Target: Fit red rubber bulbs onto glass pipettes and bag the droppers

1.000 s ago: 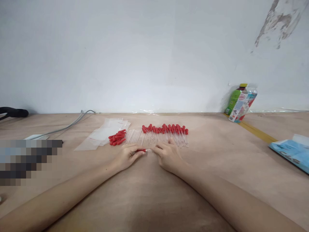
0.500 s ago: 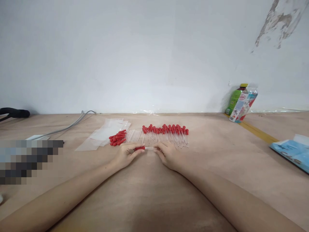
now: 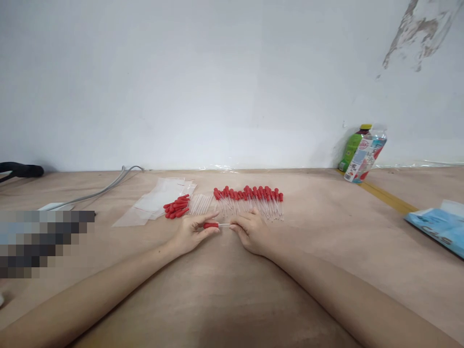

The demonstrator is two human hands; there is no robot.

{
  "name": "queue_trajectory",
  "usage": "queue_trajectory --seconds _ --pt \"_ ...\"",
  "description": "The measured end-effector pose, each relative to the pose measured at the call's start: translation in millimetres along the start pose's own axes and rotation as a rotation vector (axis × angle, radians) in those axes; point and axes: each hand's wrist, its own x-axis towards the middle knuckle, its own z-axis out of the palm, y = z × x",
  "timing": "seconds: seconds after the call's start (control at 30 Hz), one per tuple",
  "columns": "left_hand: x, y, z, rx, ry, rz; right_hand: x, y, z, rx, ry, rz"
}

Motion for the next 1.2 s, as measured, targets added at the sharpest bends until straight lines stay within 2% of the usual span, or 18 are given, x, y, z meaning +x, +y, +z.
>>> queue_trajectory --seconds 0.2,0.4,0.6,0.77,0.9,1.2 --pt "0.4 3.1 0.5 0.014 -0.043 0.005 1.1 -2.4 -0.2 -0.091 -0.054 -0.017" --pt "-0.1 1.5 -0.3 0.081 -0.059 0.075 3.2 -4.1 0.6 -0.192 -0.064 -0.051" --pt "3.8 -1.9 -7.5 0.18 -0.032 0.232 4.8 -3.9 -3.4 -0.254 -0.066 -0.094" --pt "7.5 -1.5 -16.5 0.409 0.038 0.372 2.6 -0.3 -6.2 -0.25 0.001 -0.097" --pt "6.3 -1.7 -16.8 0.52 0.041 0.403 1.6 0.6 -7.9 -0.282 -0.005 -0.139" --pt "5.7 -1.7 -9.9 0.504 0.008 0.373 3.0 -2.0 -1.6 -0.3 0.036 -0.132"
